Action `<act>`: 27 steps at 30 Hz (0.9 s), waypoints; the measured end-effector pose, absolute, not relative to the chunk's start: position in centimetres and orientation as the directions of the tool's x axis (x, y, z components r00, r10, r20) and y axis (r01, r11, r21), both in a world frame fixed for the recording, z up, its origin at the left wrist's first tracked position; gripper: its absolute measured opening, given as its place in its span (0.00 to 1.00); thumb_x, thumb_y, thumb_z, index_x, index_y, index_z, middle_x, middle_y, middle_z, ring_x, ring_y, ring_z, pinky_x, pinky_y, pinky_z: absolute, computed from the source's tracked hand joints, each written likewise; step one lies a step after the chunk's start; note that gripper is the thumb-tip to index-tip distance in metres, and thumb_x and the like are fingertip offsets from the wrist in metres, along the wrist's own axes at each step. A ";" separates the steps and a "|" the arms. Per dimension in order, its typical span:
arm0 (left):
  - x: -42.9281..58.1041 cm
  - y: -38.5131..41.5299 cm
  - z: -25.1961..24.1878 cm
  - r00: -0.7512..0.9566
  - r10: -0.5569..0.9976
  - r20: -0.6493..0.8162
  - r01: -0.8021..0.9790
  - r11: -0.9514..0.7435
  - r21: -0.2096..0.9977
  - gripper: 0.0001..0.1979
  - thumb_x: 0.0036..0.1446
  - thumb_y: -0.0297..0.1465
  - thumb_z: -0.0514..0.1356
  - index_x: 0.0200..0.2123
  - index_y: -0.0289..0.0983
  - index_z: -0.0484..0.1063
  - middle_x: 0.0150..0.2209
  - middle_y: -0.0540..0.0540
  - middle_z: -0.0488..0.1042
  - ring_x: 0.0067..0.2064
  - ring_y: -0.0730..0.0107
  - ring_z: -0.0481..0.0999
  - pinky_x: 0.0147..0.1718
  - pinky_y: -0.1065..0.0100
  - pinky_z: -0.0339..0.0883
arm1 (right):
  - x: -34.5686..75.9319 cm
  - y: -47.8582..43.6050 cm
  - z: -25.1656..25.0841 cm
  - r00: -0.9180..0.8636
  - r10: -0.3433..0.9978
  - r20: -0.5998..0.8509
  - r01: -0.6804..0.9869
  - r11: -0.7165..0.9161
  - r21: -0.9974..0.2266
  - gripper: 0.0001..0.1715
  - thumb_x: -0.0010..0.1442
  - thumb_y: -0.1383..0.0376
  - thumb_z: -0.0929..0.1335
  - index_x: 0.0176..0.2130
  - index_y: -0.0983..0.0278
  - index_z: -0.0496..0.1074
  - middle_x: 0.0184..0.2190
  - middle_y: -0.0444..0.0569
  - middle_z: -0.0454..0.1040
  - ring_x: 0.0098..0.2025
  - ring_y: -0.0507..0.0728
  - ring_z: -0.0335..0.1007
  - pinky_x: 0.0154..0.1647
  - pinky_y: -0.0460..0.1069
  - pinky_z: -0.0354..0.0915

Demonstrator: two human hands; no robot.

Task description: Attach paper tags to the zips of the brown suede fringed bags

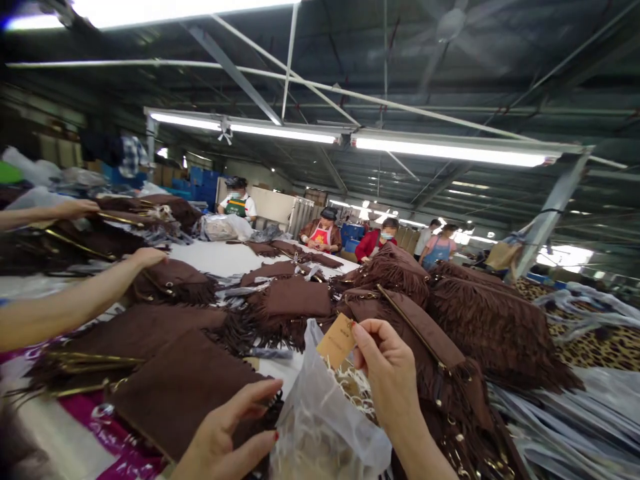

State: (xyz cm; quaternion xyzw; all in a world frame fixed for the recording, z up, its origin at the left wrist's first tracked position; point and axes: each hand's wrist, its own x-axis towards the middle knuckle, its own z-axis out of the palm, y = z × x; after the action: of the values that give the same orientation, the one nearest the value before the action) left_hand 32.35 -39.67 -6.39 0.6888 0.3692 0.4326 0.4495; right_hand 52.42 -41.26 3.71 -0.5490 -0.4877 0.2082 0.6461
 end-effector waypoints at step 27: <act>32.7 -41.7 -4.8 0.624 0.776 -0.092 -0.525 0.503 0.687 0.09 0.40 0.32 0.62 0.23 0.32 0.68 0.17 0.45 0.73 0.19 0.70 0.71 0.23 0.71 0.58 | 47.6 -42.7 0.6 0.431 0.865 0.258 0.016 0.279 -0.960 0.14 0.46 0.56 0.71 0.25 0.64 0.67 0.12 0.37 0.62 0.16 0.44 0.52 0.15 0.39 0.49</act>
State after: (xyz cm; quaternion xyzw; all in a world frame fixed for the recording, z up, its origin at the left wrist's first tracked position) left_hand 32.74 -41.66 -4.84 0.3160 0.1988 0.3856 0.8437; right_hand 47.64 -42.67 0.61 -0.5114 -0.4306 0.3147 0.6738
